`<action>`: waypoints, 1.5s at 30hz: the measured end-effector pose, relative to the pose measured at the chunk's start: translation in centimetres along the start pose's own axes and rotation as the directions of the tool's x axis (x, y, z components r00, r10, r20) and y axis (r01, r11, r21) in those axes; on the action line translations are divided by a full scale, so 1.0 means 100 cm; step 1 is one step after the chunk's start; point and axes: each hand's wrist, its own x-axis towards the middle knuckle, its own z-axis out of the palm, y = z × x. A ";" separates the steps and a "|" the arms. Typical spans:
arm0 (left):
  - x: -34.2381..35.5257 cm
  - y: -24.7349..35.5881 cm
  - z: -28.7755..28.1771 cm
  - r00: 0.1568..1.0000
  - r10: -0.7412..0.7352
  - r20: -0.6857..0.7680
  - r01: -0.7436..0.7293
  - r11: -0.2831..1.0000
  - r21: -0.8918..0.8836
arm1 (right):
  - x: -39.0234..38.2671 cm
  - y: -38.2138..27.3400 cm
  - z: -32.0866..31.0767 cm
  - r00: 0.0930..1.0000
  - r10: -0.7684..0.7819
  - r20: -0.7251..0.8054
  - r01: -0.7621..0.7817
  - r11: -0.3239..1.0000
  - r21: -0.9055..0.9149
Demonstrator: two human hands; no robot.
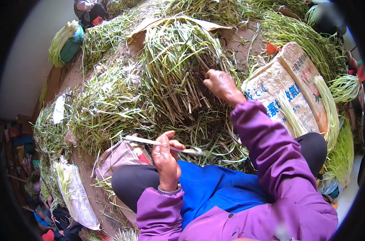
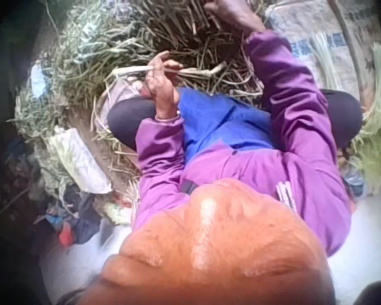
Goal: The person sits on the floor and peels the outer layers off long, pale green vegetable stalks by hand. They gather the peeled stalks into bundles and place them into a sack. The workspace is filled with piles of plant material and sacks.
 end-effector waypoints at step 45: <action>-0.015 0.005 0.006 0.967 -0.132 0.216 0.119 0.990 0.074 | -0.197 -0.065 -0.043 0.848 -0.363 0.386 0.175 0.879 0.443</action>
